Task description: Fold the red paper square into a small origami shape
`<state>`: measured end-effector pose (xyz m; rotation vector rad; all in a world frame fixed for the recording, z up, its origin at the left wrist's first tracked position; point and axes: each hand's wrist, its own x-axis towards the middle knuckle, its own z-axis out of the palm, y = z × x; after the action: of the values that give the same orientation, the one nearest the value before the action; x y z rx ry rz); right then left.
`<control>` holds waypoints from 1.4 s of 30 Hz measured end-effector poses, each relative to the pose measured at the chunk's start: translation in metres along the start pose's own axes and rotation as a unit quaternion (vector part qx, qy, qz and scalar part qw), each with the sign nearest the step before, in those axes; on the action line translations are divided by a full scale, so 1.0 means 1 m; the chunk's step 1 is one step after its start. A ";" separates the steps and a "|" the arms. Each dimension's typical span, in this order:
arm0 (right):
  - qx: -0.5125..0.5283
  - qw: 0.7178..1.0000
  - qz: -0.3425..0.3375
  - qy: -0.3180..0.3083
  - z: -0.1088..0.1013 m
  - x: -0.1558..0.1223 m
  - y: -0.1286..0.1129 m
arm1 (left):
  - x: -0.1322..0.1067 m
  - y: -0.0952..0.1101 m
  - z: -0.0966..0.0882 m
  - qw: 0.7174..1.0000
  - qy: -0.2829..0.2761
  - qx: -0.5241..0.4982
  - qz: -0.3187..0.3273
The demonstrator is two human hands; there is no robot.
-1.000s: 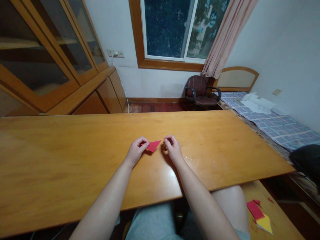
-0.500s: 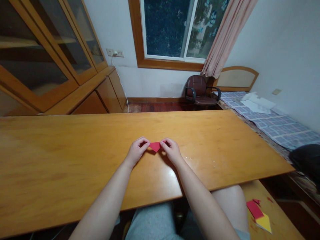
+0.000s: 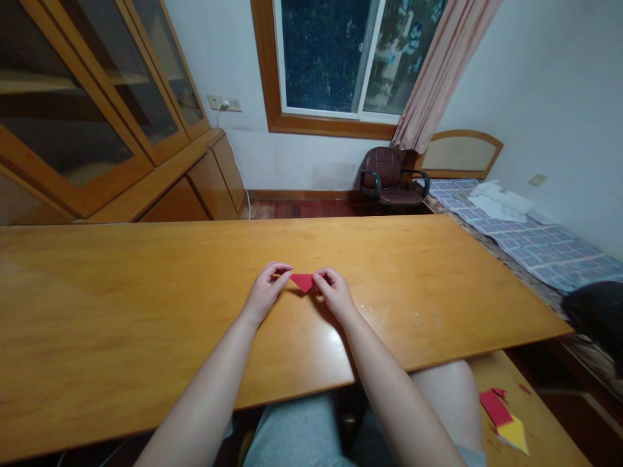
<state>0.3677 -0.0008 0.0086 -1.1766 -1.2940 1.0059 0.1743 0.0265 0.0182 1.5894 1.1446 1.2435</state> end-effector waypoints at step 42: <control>0.057 0.997 0.007 0.051 -0.002 0.002 -0.003 | -0.002 0.001 -0.002 0.999 -0.007 -0.010 -0.040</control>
<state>0.3691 0.0004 0.0116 -1.1361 -1.1349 1.0024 0.1726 0.0248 0.0190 1.5217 1.1718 1.1863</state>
